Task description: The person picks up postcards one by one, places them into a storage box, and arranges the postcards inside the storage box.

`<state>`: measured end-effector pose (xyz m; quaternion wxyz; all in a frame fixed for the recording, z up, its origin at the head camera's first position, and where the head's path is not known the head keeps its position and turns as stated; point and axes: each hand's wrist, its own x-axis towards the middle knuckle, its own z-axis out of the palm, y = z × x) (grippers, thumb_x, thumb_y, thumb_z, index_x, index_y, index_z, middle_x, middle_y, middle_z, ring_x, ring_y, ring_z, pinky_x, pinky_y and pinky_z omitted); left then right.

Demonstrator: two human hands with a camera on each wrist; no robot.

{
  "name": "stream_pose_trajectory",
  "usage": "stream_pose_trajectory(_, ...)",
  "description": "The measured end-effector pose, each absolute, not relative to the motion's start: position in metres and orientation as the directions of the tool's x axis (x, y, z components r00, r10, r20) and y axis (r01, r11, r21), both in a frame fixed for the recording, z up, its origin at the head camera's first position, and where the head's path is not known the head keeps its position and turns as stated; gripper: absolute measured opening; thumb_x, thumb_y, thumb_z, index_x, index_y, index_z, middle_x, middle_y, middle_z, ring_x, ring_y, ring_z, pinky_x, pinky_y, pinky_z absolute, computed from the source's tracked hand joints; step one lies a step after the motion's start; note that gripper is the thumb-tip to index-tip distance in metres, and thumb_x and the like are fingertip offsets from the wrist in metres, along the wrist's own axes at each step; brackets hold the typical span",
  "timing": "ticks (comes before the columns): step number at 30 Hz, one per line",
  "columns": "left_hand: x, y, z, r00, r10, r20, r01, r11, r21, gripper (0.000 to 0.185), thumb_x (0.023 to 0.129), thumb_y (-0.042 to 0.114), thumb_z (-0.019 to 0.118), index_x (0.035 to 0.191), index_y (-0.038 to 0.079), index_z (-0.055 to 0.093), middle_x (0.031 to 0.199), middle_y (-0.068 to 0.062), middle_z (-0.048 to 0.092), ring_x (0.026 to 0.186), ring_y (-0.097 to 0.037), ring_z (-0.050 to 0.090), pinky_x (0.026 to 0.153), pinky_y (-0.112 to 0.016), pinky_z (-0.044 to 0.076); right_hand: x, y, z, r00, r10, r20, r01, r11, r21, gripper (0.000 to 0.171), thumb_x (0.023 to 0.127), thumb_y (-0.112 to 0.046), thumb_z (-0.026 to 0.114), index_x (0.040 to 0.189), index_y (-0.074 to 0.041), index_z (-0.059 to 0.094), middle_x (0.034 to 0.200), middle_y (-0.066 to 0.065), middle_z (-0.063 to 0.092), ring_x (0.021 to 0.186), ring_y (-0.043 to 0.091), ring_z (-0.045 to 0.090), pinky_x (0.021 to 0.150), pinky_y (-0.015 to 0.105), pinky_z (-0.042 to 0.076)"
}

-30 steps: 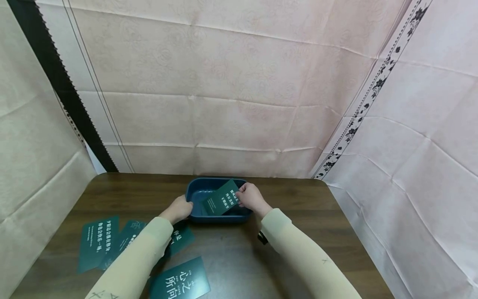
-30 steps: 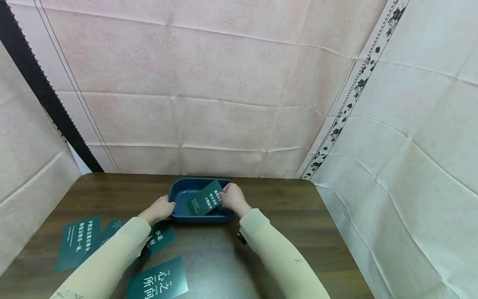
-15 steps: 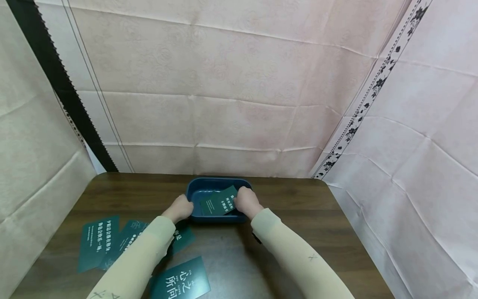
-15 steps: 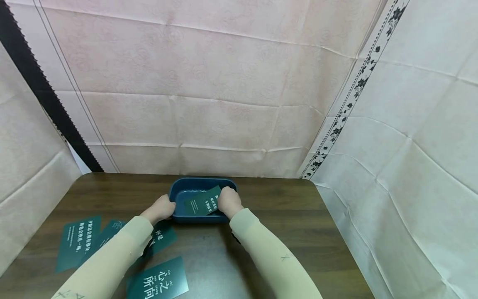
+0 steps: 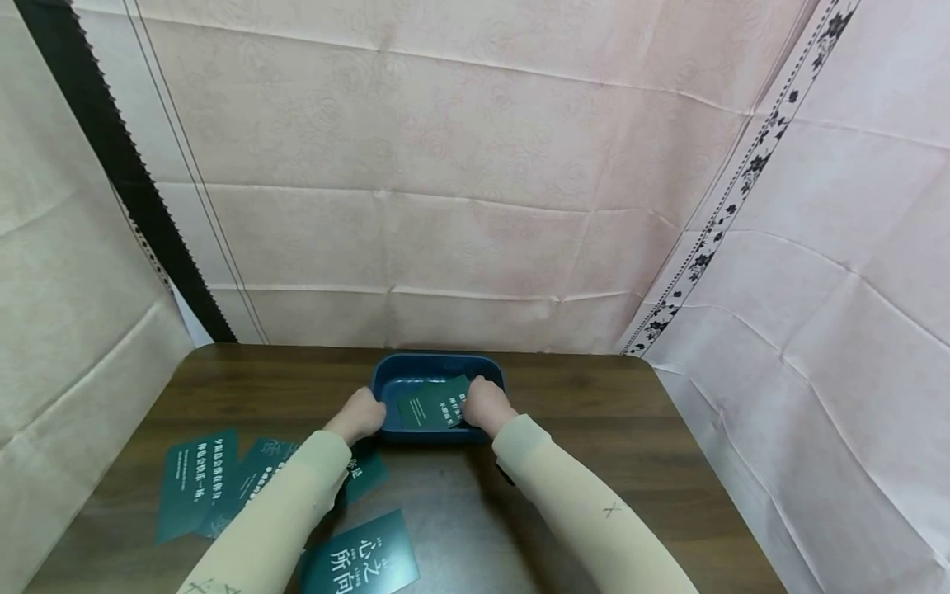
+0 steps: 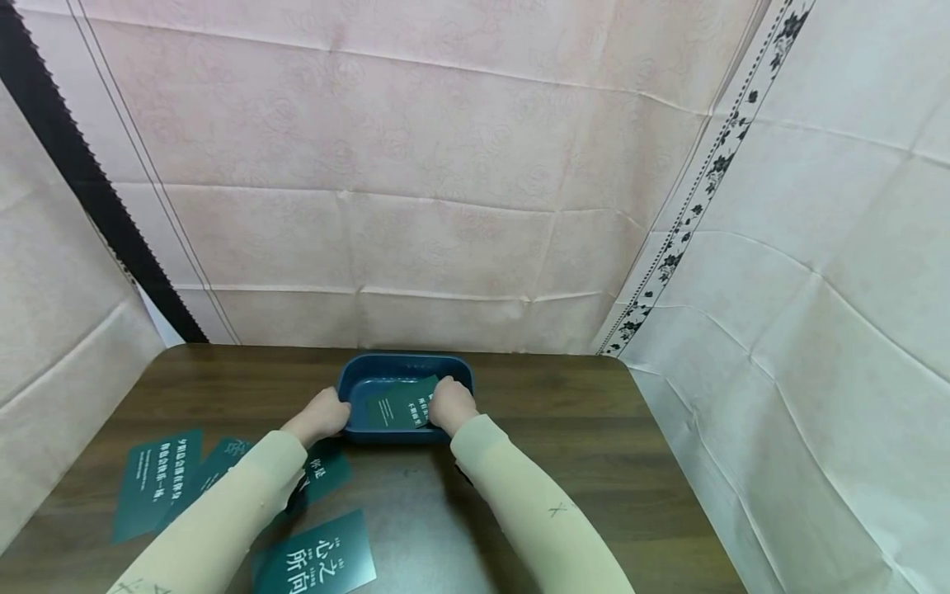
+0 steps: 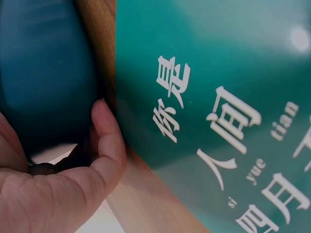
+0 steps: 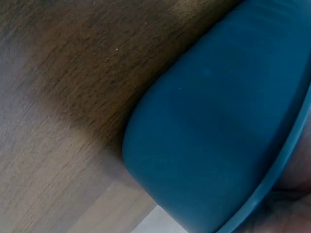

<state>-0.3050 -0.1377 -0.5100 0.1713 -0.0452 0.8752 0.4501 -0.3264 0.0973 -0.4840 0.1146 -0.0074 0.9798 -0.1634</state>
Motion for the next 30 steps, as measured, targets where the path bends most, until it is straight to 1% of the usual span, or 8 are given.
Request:
stream_pose_trajectory(3,-0.305,-0.137,-0.510,-0.935,0.074,-0.346,-0.239,0.589,0.772,0.045,0.098,0.011,0.035,0.135,-0.013,0.027,0.088,-0.018,0.050,0.067,-0.026,0.052,0.061,-0.034,0.042,-0.326,0.098,-0.485,-0.974,-0.050,-0.221,0.022,0.950,-0.312,0.061,0.096,-0.028,0.061,0.141,0.006,0.038,0.119,0.018,0.059,0.090,0.022,0.058,0.085,0.042,0.050)
stream_pose_trajectory(9,-0.304,-0.138,-0.509,-0.938,0.082,-0.337,-0.224,0.596,0.771,0.051,0.098,0.011,0.035,0.140,-0.014,0.021,0.091,-0.018,0.048,0.068,-0.027,0.052,0.061,-0.034,0.042,-0.327,0.098,-0.485,-0.971,-0.042,-0.234,0.032,0.952,-0.305,0.066,0.095,-0.029,0.061,0.144,0.006,0.034,0.125,0.018,0.057,0.096,0.023,0.058,0.089,0.044,0.049)
stream_pose_trajectory(14,-0.304,-0.138,-0.509,-0.939,0.081,-0.335,-0.225,0.592,0.774,0.045,0.098,0.010,0.035,0.135,-0.014,0.027,0.089,-0.018,0.049,0.069,-0.027,0.052,0.061,-0.034,0.042,-0.327,0.097,-0.485,-0.969,-0.034,-0.246,0.042,0.953,-0.299,0.067,0.095,-0.030,0.061,0.145,0.005,0.032,0.128,0.019,0.056,0.101,0.024,0.058,0.091,0.045,0.048)
stream_pose_trajectory(19,-0.304,-0.138,-0.510,-0.940,0.075,-0.334,-0.225,0.599,0.768,0.049,0.098,0.011,0.035,0.139,-0.015,0.024,0.091,-0.018,0.049,0.071,-0.027,0.053,0.063,-0.034,0.043,-0.327,0.096,-0.487,-0.968,-0.041,-0.246,0.036,0.954,-0.299,0.070,0.095,-0.031,0.061,0.147,0.004,0.029,0.132,0.018,0.054,0.107,0.025,0.058,0.093,0.045,0.048)
stream_pose_trajectory(21,-0.305,-0.138,-0.510,-0.939,0.073,-0.335,-0.228,0.599,0.768,0.053,0.099,0.011,0.035,0.142,-0.015,0.018,0.092,-0.018,0.049,0.071,-0.027,0.053,0.063,-0.034,0.043,-0.326,0.097,-0.487,-0.972,-0.046,-0.232,0.028,0.951,-0.308,0.069,0.095,-0.030,0.063,0.146,0.004,0.031,0.131,0.020,0.054,0.107,0.026,0.059,0.091,0.045,0.048)
stream_pose_trajectory(26,-0.304,-0.137,-0.508,-0.939,0.078,-0.334,-0.227,0.590,0.775,0.053,0.098,0.010,0.035,0.141,-0.015,0.019,0.091,-0.018,0.049,0.068,-0.026,0.053,0.061,-0.034,0.043,-0.322,0.098,-0.484,-0.978,-0.083,-0.190,-0.020,0.949,-0.314,0.069,0.094,-0.030,0.064,0.145,0.004,0.033,0.134,0.023,0.048,0.111,0.031,0.056,0.091,0.045,0.048)
stream_pose_trajectory(28,-0.304,-0.137,-0.508,-0.938,0.079,-0.337,-0.230,0.587,0.776,0.052,0.099,0.010,0.035,0.141,-0.015,0.019,0.090,-0.018,0.049,0.066,-0.026,0.053,0.061,-0.033,0.043,-0.322,0.100,-0.481,-0.981,-0.127,-0.145,-0.072,0.941,-0.332,0.065,0.094,-0.029,0.063,0.143,0.004,0.035,0.134,0.023,0.048,0.112,0.030,0.055,0.092,0.045,0.048)
stream_pose_trajectory(30,-0.304,-0.136,-0.508,-0.937,0.078,-0.340,-0.233,0.584,0.777,0.051,0.099,0.010,0.035,0.141,-0.015,0.019,0.090,-0.018,0.049,0.066,-0.025,0.052,0.060,-0.033,0.043,-0.324,0.103,-0.477,-0.985,-0.167,-0.052,-0.136,0.917,-0.375,0.055,0.095,-0.026,0.062,0.137,0.003,0.043,0.128,0.021,0.051,0.109,0.029,0.056,0.090,0.044,0.048)
